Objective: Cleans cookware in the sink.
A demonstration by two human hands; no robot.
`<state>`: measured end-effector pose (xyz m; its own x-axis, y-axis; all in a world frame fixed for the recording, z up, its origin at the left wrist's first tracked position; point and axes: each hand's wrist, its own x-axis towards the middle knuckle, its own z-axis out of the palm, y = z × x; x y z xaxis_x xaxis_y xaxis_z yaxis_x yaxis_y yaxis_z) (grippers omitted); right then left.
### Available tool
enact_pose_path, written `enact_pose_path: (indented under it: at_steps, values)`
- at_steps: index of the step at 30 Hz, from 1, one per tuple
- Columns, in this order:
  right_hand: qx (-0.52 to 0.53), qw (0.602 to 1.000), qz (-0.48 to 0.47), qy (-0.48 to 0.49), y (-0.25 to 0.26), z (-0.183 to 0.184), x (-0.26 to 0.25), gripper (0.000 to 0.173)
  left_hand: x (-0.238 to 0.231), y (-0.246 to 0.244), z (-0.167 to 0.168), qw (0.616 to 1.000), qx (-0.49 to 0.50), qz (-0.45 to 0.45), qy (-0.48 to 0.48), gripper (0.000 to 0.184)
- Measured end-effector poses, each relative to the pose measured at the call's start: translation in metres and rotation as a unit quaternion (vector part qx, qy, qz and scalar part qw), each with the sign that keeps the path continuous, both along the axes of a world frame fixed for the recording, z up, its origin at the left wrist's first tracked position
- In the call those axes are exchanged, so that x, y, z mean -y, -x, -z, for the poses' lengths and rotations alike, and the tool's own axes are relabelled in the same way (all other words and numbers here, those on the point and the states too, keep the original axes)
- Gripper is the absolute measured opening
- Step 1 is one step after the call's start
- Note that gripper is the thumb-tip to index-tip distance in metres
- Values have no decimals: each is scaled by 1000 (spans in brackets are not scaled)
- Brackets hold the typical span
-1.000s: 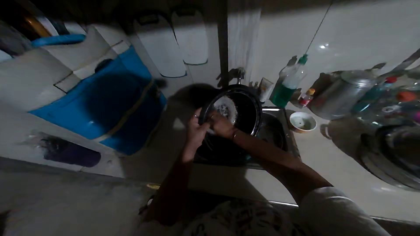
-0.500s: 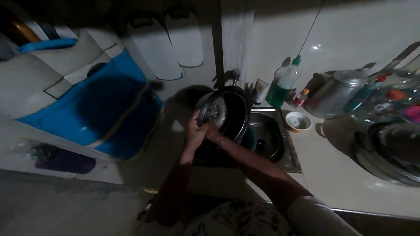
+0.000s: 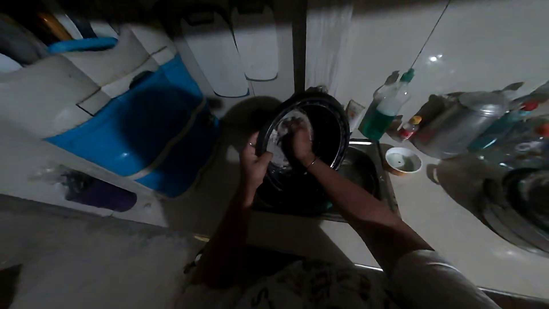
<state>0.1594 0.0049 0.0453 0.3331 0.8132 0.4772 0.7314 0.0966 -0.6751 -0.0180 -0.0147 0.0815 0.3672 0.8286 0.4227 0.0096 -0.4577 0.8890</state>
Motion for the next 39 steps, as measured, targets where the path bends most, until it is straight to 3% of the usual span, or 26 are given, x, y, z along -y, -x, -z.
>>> enact_pose_path:
  at_steps: [2,4,6,9,12,15,20,24,27,29,31,33,34,36,37,38,39]
  values:
    - [71,992,-103,-3,5,29,7,29,-4,1,-2,1000,-2,-2,-13,60]
    - [119,981,-131,81,-14,41,13,29,-6,8,-4,1000,-15,-20,14,61]
    - [100,989,-48,102,-36,25,11,30,-6,8,-5,999,-8,-32,14,59]
    - [43,998,36,29,-26,-3,-1,34,-2,-4,-5,999,26,-1,-22,57]
    - [76,994,-82,-10,19,14,10,33,-4,-14,-6,999,32,18,-29,56]
    - [129,980,-147,-23,21,29,8,28,-6,-11,-4,998,1,24,-52,56]
    - [201,979,-3,21,-27,-27,0,25,-2,-9,-5,998,-40,9,-38,56]
    - [203,971,60,110,-45,20,-4,37,-4,-18,-13,997,-12,16,-80,53]
    - [30,975,15,218,1,35,12,32,-2,-36,-20,994,-32,36,-102,50]
    - [-189,963,-52,186,29,16,14,31,-3,-39,-16,995,-64,40,-60,54]
    - [-476,871,-95,75,41,-12,10,25,-7,-39,-5,997,-61,32,-37,53]
    - [-649,755,-93,-9,42,-36,2,24,-9,-38,5,998,-34,21,-42,46]
    - [-643,758,-109,-22,44,-33,3,25,-10,-38,7,998,-17,21,-51,44]
    - [-473,863,-177,18,44,-1,14,28,-9,-36,1,997,-8,15,-69,43]
    - [-315,924,-208,63,34,19,19,30,-8,-33,-3,997,-18,1,-73,43]
    - [-141,959,-223,105,18,41,16,33,-8,-26,-5,997,-36,-14,-73,44]
    - [19,962,-213,167,-1,54,11,35,-8,-17,-4,995,-60,-28,-71,46]
